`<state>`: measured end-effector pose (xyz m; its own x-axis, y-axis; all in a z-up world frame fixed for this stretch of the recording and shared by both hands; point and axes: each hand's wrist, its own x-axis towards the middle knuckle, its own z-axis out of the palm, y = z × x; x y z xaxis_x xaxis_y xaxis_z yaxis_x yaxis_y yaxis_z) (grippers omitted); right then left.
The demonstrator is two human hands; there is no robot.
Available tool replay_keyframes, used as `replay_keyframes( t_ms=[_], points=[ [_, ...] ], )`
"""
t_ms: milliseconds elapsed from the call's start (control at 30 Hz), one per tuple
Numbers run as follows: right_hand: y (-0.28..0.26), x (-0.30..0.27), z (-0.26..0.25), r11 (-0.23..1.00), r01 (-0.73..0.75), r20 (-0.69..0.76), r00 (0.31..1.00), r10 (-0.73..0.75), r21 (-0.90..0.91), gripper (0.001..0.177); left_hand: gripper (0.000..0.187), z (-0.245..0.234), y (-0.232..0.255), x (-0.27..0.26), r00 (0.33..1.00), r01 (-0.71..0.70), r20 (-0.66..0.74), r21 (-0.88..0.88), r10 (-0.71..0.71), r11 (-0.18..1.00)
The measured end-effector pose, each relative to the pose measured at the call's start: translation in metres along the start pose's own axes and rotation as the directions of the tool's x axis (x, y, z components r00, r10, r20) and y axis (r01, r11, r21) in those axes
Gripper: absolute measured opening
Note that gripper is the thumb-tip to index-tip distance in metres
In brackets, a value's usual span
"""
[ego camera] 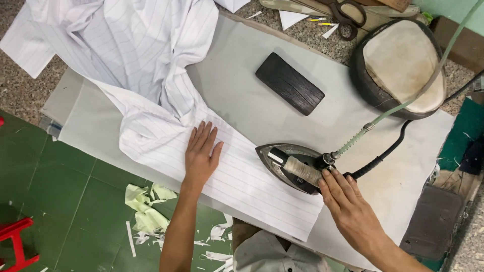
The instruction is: The person irons a white striped shirt on a flat ironing board. They smooth the fabric with their hands, use a steam iron to press the shirt, and occasionally use a black rectangular block to press down on the fabric while ironing. The person adjusts the shirt's position multiple times to iron different sections.
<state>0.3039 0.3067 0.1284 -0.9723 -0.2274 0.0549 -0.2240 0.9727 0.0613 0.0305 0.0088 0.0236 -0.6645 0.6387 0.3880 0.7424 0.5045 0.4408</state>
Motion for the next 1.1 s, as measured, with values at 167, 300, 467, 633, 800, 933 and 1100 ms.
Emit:
replay_keyframes(
  t_ms=[167,300,467,633,800,933,1100],
  points=[
    [-0.002,0.05,-0.021,0.96,-0.129,0.147,0.985,0.094,0.249,0.049,0.025,0.0,0.058,-0.008,0.975,-0.17,-0.157,-0.062,0.159,0.983],
    [-0.006,0.108,0.001,0.911,-0.282,0.292,0.937,0.193,0.302,0.05,0.035,0.026,0.068,-0.024,0.965,-0.208,-0.168,-0.027,0.2,0.978],
    [-0.015,0.118,0.019,0.913,-0.335,0.382,0.895,0.23,0.234,0.052,0.038,0.032,0.066,-0.03,0.969,-0.201,-0.142,0.014,0.201,0.979],
    [-0.017,0.109,0.026,0.963,-0.247,0.221,0.95,0.219,0.106,0.037,0.043,0.035,0.075,-0.03,0.975,-0.206,-0.079,0.024,0.207,0.978],
    [-0.009,0.081,0.02,0.965,-0.237,0.25,0.947,0.204,0.109,0.037,0.052,0.044,0.078,-0.03,0.976,-0.217,0.035,0.053,0.215,0.975],
    [0.003,0.042,0.023,0.942,-0.285,0.295,0.929,0.225,0.179,0.042,0.057,0.049,0.068,-0.032,0.973,-0.221,0.094,0.089,0.212,0.971],
    [0.012,0.011,0.016,0.918,-0.34,0.384,0.891,0.244,0.206,0.051,0.056,0.041,0.058,-0.033,0.98,-0.189,0.081,0.108,0.181,0.976]
  ],
)
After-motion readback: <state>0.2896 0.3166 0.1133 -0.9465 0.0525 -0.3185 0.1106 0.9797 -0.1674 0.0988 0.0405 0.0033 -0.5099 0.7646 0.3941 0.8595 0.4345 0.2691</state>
